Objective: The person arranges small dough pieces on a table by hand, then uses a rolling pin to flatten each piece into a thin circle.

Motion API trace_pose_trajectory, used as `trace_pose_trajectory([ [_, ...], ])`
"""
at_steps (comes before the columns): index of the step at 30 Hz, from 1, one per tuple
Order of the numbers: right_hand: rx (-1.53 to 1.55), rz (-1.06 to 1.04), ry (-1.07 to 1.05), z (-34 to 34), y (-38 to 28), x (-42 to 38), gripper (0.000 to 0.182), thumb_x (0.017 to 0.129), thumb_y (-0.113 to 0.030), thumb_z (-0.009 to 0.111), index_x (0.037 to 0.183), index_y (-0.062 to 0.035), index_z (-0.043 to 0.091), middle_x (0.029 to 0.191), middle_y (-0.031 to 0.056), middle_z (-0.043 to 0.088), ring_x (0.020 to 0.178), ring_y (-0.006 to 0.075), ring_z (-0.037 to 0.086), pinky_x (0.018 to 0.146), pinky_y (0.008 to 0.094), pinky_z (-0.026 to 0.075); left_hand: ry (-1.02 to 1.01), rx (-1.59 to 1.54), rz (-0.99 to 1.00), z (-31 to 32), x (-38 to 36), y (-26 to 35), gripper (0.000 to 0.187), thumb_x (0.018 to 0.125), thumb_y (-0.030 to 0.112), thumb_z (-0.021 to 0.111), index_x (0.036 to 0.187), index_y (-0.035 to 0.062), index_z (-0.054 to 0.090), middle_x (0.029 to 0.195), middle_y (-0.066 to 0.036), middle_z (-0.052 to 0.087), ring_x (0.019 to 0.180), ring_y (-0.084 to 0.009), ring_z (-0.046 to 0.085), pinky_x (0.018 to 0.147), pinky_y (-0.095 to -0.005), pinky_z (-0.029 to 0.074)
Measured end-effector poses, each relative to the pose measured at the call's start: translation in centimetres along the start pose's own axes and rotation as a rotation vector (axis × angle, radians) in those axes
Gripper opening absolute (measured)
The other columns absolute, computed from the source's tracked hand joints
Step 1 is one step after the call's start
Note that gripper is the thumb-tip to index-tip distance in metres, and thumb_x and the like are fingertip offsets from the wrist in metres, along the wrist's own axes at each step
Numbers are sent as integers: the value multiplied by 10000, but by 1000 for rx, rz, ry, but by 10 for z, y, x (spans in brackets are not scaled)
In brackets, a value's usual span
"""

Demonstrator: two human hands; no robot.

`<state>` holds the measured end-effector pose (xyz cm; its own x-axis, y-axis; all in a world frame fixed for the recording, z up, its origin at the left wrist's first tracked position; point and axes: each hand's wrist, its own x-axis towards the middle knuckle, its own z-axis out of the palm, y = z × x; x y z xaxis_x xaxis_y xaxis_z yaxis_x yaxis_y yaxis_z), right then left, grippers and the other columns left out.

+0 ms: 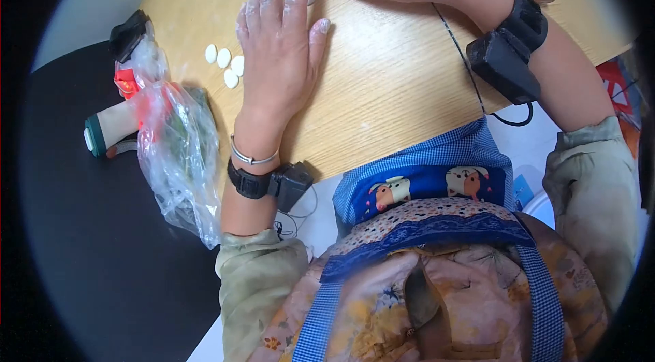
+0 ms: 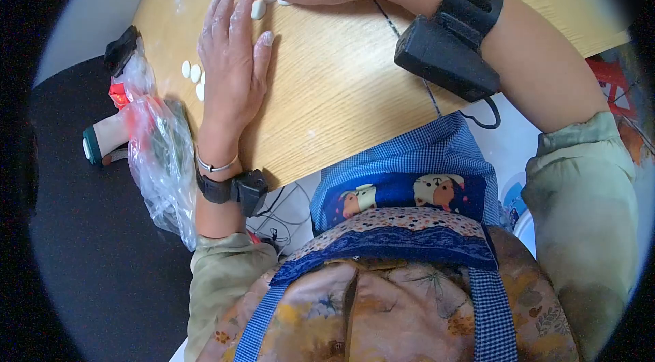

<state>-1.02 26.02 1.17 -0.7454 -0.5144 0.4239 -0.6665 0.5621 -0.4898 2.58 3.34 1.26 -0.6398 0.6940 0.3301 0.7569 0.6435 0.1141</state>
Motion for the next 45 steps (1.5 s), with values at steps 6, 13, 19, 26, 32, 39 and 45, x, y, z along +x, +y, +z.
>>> trace_pose_trajectory([
  [6,5,-5,-7,-2,2,1,180,912,-95,594,998,54,647,1042,228,631,1053,389,594,951,464,473,40,-33,-7,-2,1,-12,539,1013,276,581,1496,68,464,1524,-234,438,1415,-448,391,1154,-569,293],
  [13,102,-2,125,4,4,0,255,964,-111,537,1114,77,619,1083,252,621,1076,400,592,969,466,478,69,-26,-105,5,0,-12,531,1055,283,507,1510,22,421,1533,-257,429,1453,-458,348,1182,-563,255],
  [19,84,16,75,-1,2,2,272,949,-98,539,1137,83,617,1107,260,621,1093,405,591,986,466,474,13,183,-158,2,1,-17,548,1050,323,509,1527,68,422,1555,-250,402,1478,-461,308,1196,-613,210],
  [26,64,-66,114,6,7,-3,266,918,-63,555,1126,89,620,1127,264,624,1096,408,593,988,467,478,-75,81,29,-2,-3,7,603,1013,337,567,1534,68,427,1574,-237,388,1481,-417,328,1218,-540,235],
  [32,109,60,85,3,6,2,244,902,-45,551,1102,76,620,1102,250,616,1088,411,580,977,469,475,68,255,-248,-7,-7,-36,568,977,264,632,1488,67,480,1534,-242,443,1459,-422,368,1187,-615,244],
  [39,16,189,162,17,6,3,313,950,-57,575,1249,-13,655,1188,203,663,1120,362,654,999,451,497,65,-111,-102,-8,3,-35,327,941,33,610,1265,24,651,1307,-193,647,1235,-343,602,1061,-460,423],
  [45,35,89,165,9,7,0,296,954,-54,566,1230,0,661,1172,215,669,1088,363,660,981,452,504,-73,-240,-211,-31,2,-9,248,908,46,682,1156,40,696,941,-127,675,858,-267,655,784,-382,515],
])
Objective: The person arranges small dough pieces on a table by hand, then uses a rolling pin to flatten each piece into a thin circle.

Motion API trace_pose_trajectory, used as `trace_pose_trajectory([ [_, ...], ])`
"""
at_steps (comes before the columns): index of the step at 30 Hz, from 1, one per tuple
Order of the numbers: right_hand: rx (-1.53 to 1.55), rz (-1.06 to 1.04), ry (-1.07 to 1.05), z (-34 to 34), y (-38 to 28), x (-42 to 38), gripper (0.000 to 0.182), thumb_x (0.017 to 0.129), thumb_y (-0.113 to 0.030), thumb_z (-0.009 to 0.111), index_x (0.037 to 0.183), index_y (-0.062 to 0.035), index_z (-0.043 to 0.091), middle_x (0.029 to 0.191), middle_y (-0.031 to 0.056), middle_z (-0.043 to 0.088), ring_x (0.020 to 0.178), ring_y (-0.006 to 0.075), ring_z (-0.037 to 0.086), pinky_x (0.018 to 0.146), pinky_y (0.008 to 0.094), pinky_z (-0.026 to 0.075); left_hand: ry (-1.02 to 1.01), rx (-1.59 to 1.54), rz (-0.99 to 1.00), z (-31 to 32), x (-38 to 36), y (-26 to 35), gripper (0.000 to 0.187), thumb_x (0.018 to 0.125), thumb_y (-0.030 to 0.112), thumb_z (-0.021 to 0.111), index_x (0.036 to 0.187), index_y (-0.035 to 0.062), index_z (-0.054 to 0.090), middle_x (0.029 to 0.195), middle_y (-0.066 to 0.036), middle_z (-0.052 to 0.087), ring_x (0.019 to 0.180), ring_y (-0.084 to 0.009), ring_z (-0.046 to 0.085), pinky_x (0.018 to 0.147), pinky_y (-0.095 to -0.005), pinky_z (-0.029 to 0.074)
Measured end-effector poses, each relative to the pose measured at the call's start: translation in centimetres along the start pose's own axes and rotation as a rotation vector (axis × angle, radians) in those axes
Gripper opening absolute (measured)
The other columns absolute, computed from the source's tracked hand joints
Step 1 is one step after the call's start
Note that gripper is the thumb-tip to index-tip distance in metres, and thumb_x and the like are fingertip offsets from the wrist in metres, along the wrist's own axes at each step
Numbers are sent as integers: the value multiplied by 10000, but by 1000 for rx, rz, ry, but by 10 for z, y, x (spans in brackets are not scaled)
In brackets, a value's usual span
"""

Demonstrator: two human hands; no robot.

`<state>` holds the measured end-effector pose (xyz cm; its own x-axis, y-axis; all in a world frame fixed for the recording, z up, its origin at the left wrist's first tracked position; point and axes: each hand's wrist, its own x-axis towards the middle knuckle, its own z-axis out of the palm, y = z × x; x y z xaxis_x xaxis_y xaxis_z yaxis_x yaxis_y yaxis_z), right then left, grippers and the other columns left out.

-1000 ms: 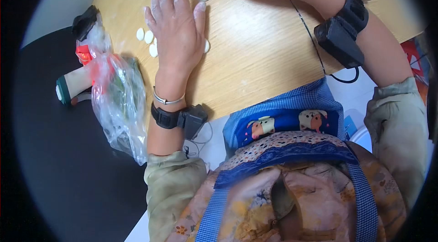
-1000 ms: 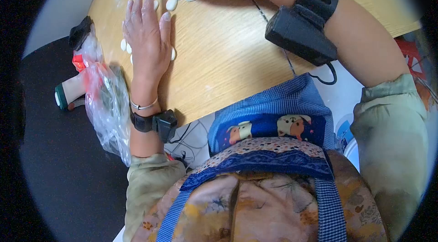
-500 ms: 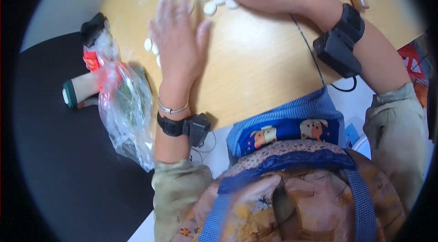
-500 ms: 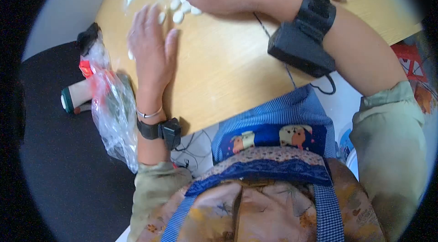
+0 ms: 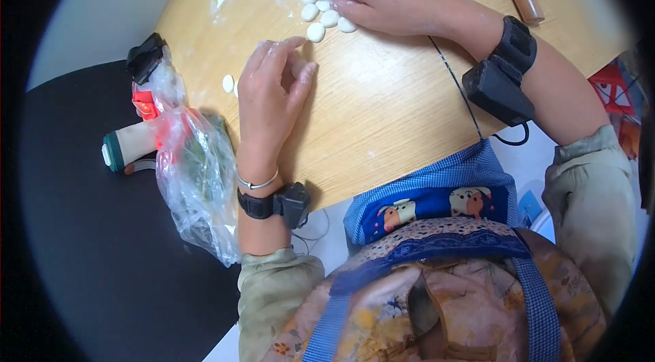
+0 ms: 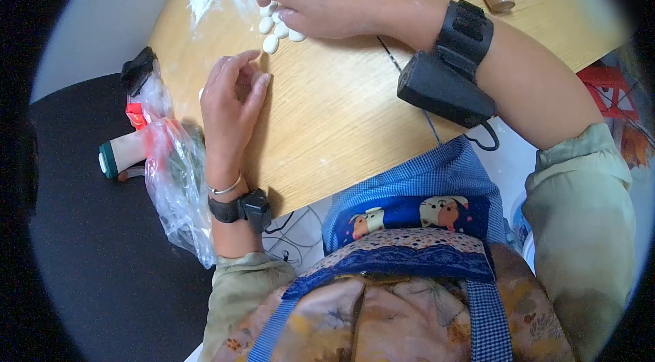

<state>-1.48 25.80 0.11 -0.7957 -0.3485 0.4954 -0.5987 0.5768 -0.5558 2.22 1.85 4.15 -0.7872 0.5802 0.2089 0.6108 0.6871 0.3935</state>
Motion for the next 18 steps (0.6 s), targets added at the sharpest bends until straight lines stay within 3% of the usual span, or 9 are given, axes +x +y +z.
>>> trace_pose_trajectory([
  [2,87,-62,-74,-10,-4,1,227,892,-49,563,1078,69,618,1076,245,612,1067,412,579,962,476,474,-6,-66,-71,-3,-7,2,231,915,56,679,1145,34,697,909,-117,664,809,-255,646,737,-361,516],
  [4,87,-63,-71,-9,-2,2,226,887,-52,570,1074,67,617,1077,245,612,1066,412,579,961,476,474,-19,-130,-143,-3,-10,1,215,923,65,675,1133,28,698,878,-108,654,760,-244,638,690,-340,517],
  [6,92,-65,-69,-6,-2,2,226,883,-55,578,1071,65,616,1078,245,613,1066,411,579,959,477,473,211,-114,-235,-1,-5,-3,246,995,111,615,1208,4,678,1040,-135,682,914,-269,662,847,-371,533],
  [7,90,-78,-67,-6,-1,3,225,881,-55,581,1067,65,616,1076,245,614,1063,412,580,958,477,474,208,-113,-239,4,1,-7,246,995,111,615,1208,4,678,1040,-135,682,914,-269,662,847,-371,533],
  [9,90,-88,-72,-6,-3,4,223,878,-55,584,1063,66,616,1074,245,615,1060,412,581,958,476,475,321,233,152,15,11,-12,334,1016,132,573,1316,-12,607,1215,-206,646,1126,-350,619,1010,-428,472],
  [10,77,-70,-85,-7,-4,4,221,876,-50,584,1061,66,617,1070,245,616,1060,412,583,956,476,476,223,225,98,21,9,-8,436,1016,134,563,1422,-17,511,1371,-255,566,1304,-417,513,1129,-485,372],
  [14,59,-91,-52,-5,-4,3,218,868,-36,585,1057,67,621,1064,246,622,1059,413,588,954,475,479,220,345,142,33,12,-12,485,1015,151,571,1464,-7,474,1400,-268,544,1330,-441,488,1140,-509,363],
  [16,57,-74,-55,-4,-4,2,220,867,-34,584,1058,67,622,1065,247,623,1061,414,589,955,475,478,178,403,75,35,8,-17,529,1030,258,551,1492,21,450,1485,-259,474,1397,-462,425,1158,-550,314],
  [18,46,-69,-49,-6,-7,5,221,867,-33,584,1060,68,623,1065,249,623,1064,415,589,957,475,478,171,385,56,33,6,-20,528,1040,271,532,1496,19,444,1487,-264,472,1406,-461,416,1162,-557,307],
])
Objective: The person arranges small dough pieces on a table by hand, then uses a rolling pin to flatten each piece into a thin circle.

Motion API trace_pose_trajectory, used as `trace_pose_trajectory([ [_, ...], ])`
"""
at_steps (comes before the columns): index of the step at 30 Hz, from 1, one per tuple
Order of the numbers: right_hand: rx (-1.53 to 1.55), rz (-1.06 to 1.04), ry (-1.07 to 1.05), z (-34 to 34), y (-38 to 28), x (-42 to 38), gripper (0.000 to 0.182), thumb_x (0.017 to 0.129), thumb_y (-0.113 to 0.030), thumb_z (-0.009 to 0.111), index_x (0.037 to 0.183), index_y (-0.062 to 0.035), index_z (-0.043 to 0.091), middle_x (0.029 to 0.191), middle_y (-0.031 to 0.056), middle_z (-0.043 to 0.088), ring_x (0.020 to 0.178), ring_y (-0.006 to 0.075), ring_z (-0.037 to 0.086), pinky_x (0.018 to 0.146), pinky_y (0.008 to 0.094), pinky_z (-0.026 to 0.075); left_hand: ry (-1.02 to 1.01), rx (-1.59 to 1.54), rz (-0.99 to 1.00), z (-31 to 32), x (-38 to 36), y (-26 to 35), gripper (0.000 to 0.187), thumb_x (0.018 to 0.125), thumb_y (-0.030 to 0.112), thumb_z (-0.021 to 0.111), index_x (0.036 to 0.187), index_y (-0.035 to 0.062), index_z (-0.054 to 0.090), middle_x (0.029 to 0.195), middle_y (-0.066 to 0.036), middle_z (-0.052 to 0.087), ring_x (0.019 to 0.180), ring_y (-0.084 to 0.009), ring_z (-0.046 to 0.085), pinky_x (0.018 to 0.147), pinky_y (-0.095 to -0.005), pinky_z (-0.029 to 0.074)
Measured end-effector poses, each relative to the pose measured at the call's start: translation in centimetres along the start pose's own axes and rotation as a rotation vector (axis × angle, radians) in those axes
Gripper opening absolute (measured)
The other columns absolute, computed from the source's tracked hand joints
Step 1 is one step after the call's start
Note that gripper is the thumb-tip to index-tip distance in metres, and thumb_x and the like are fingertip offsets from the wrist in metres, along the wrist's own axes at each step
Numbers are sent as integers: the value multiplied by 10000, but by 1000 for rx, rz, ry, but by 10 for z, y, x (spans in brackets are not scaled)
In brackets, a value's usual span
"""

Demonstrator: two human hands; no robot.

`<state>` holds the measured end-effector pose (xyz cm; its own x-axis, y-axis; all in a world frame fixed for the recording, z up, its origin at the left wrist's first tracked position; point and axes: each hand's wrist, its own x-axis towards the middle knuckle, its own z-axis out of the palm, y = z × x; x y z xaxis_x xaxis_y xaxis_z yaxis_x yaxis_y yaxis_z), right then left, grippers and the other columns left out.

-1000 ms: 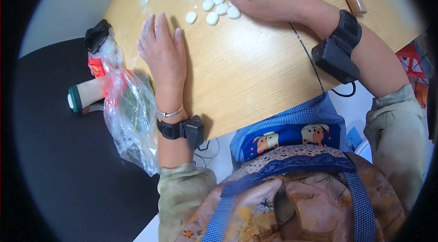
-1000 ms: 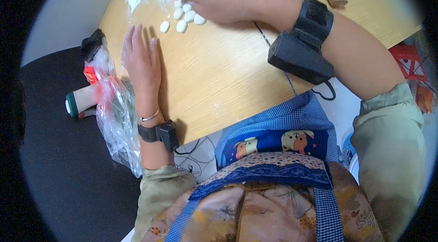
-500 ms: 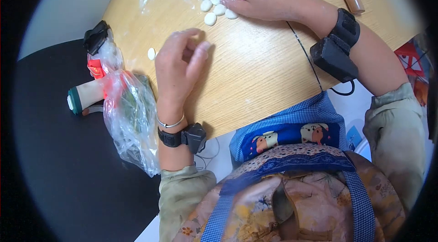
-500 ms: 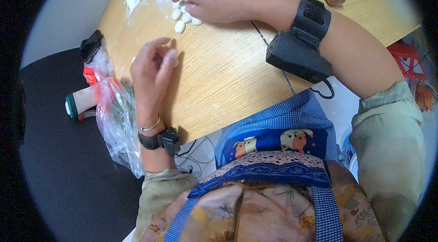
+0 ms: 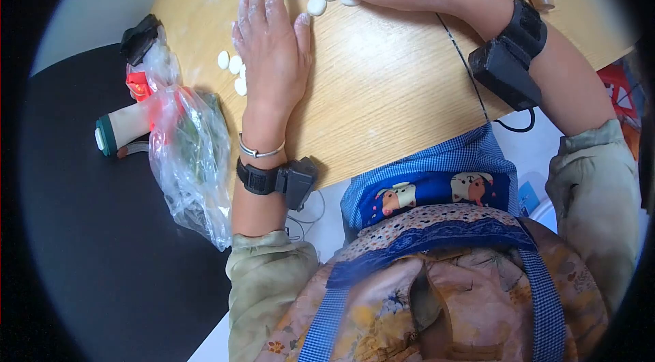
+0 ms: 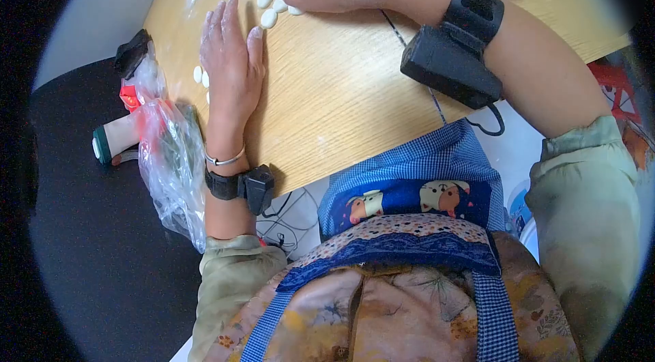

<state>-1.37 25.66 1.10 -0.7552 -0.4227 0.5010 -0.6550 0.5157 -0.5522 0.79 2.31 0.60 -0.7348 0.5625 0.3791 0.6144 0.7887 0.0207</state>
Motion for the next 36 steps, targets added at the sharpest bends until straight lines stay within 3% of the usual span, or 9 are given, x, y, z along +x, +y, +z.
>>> trace_pose_trajectory([
  [5,11,-15,-3,2,3,-2,243,865,-32,584,1078,73,636,1078,254,629,1076,416,590,967,479,476,66,-407,-126,-9,3,-15,543,1056,299,500,1519,27,415,1524,-272,438,1463,-455,348,1189,-601,257],
  [10,-1,-5,-22,0,2,0,244,867,-32,573,1075,78,638,1089,256,626,1083,418,588,979,478,473,-36,81,-38,1,2,0,529,1063,293,485,1482,-26,433,1498,-281,463,1439,-472,370,1200,-560,256],
  [14,41,3,-24,-3,-1,-2,243,872,-35,565,1075,78,635,1093,257,623,1085,420,586,988,476,472,-62,159,-85,-5,2,-4,550,1053,295,500,1490,-29,419,1513,-286,446,1447,-472,359,1204,-568,244],
  [17,24,-27,4,3,7,-2,249,883,-41,561,1090,78,630,1094,258,623,1085,420,586,986,475,474,-18,-290,-206,-14,-2,-18,609,1029,337,543,1518,6,396,1558,-276,400,1484,-461,312,1211,-618,202],
  [20,-42,71,90,13,12,0,289,955,-57,569,1221,0,668,1161,212,678,1095,364,661,982,447,506,-64,-190,52,-18,-7,-3,665,979,386,627,1500,19,436,1546,-272,414,1473,-459,330,1199,-637,205],
  [23,-26,120,105,2,4,-5,286,949,-53,576,1213,2,671,1160,208,684,1107,367,661,973,446,509,-138,109,-117,-12,-6,-27,675,970,408,635,1489,20,444,1544,-260,415,1486,-441,317,1199,-653,190],
  [25,-61,191,7,1,4,-3,317,991,-91,553,1292,-10,606,1286,170,626,1195,329,610,1030,409,482,2,218,-114,-19,-1,-28,541,963,306,665,1401,17,534,1450,-243,516,1401,-422,441,1152,-599,319],
  [28,-10,166,91,5,1,-5,323,945,-49,576,1255,-13,657,1177,198,688,1107,359,668,969,439,513,95,-234,79,-22,5,-9,338,917,4,666,1255,14,654,1248,-175,665,1158,-349,629,1005,-415,494],
  [36,-19,129,78,6,2,-7,303,947,-67,582,1236,-15,658,1175,194,676,1086,367,668,964,443,514,-41,-319,123,-24,6,11,327,853,37,736,1173,18,669,1092,-167,658,1027,-339,627,919,-413,505],
])
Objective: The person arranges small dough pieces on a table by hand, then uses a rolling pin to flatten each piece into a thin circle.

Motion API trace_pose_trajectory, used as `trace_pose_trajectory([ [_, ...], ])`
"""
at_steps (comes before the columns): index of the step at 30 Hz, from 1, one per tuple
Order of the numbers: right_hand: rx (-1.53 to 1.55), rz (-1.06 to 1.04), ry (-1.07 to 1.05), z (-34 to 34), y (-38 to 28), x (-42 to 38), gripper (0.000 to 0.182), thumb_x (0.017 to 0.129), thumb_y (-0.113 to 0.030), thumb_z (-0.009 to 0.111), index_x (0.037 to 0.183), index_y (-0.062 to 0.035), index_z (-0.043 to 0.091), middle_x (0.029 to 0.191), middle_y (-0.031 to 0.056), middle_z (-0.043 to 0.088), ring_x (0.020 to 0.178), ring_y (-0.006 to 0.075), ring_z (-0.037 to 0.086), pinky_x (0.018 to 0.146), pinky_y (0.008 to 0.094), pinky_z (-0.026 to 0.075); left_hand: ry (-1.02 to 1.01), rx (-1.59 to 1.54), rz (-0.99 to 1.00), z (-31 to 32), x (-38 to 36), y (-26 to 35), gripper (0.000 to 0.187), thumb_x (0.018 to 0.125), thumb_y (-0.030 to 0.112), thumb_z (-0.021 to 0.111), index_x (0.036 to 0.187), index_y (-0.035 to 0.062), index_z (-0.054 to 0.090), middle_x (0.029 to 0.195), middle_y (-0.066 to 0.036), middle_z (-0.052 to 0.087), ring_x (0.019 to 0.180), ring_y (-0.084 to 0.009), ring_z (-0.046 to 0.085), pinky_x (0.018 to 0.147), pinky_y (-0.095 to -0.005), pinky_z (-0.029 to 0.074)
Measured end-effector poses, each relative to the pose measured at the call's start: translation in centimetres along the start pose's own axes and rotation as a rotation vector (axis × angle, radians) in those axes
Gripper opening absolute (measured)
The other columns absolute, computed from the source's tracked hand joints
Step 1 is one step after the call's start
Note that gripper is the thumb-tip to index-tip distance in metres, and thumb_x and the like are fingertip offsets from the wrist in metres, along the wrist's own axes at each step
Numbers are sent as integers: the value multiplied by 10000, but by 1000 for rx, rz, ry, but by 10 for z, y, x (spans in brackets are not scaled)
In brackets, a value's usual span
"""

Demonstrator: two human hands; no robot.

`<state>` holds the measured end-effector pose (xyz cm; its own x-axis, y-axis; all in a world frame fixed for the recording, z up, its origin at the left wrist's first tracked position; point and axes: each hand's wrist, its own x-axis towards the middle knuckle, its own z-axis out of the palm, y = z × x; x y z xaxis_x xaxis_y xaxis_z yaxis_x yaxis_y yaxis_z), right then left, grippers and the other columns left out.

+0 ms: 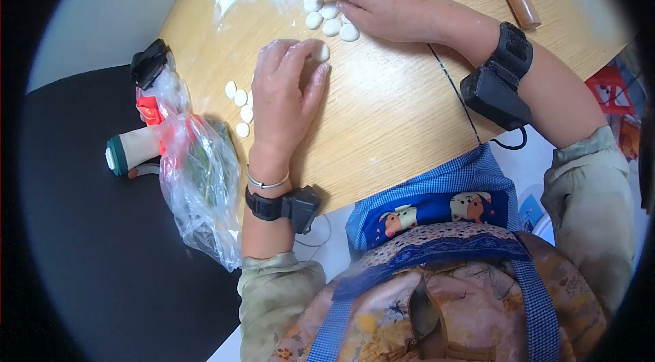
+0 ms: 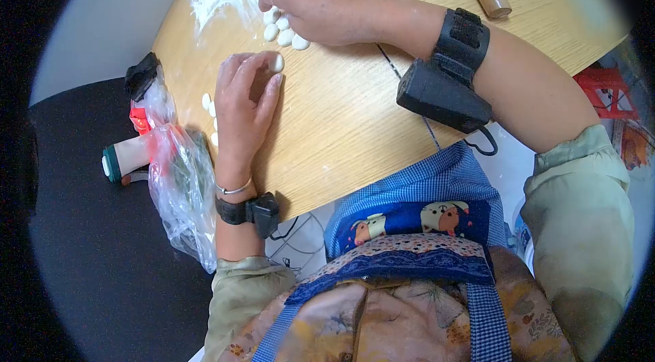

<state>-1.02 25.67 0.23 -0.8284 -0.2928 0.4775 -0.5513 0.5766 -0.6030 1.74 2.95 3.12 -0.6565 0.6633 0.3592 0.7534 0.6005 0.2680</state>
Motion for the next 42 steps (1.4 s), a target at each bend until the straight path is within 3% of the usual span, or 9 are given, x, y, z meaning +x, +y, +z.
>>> trace_pose_trajectory([
  [7,-35,-55,2,2,4,4,295,942,-68,579,1218,-8,663,1168,207,675,1099,369,661,976,454,506,-202,-140,-148,-37,-16,-10,183,838,60,677,1015,16,666,973,-165,637,931,-340,605,845,-403,486],
  [9,76,-71,-98,-7,2,3,256,896,-52,552,1104,78,624,1095,260,623,1084,419,588,981,471,478,-206,-221,-127,-37,-22,-14,176,860,70,654,1026,11,665,966,-163,634,934,-338,607,856,-402,486],
  [11,81,-60,-118,-9,-2,5,256,902,-55,548,1108,79,622,1098,261,623,1085,418,590,978,470,480,93,-240,-242,-29,-17,-19,183,913,100,615,1058,1,667,977,-160,644,945,-337,609,884,-397,481],
  [16,30,-74,-134,-7,-1,7,254,917,-60,542,1113,80,621,1104,263,627,1082,415,596,975,472,483,-24,176,-77,3,-9,-24,472,1018,233,547,1455,62,505,1450,-204,514,1404,-421,419,1160,-568,305],
  [19,48,-89,-118,-7,-3,6,249,921,-61,538,1107,80,623,1103,264,628,1073,415,596,972,472,483,-79,428,-120,8,-11,-19,468,1086,280,426,1469,22,502,1506,-228,480,1445,-424,382,1202,-510,270],
  [22,52,-59,-139,-9,-4,7,247,920,-62,531,1103,77,624,1093,262,627,1063,412,595,967,471,483,-104,363,-178,11,-11,-25,485,1072,325,449,1493,88,485,1537,-211,453,1480,-445,334,1199,-651,199],
  [29,55,-103,-107,-5,1,4,257,917,-70,531,1115,71,616,1080,251,618,1061,406,588,963,472,478,46,79,-180,7,-10,-35,492,1081,333,434,1506,87,467,1555,-218,431,1492,-436,318,1196,-668,189],
  [36,-35,-52,-25,-1,2,2,297,959,-30,502,1231,3,616,1189,173,640,1123,337,625,994,402,494,-74,275,-136,10,-6,-23,532,1034,329,524,1505,90,463,1543,-218,437,1472,-440,343,1191,-668,200],
  [42,51,97,18,-10,3,4,337,949,17,484,1236,17,659,1208,216,680,1115,385,659,983,448,509,-208,285,-61,-7,-13,-19,587,996,249,566,1522,34,421,1538,-244,428,1447,-413,376,1183,-581,262],
])
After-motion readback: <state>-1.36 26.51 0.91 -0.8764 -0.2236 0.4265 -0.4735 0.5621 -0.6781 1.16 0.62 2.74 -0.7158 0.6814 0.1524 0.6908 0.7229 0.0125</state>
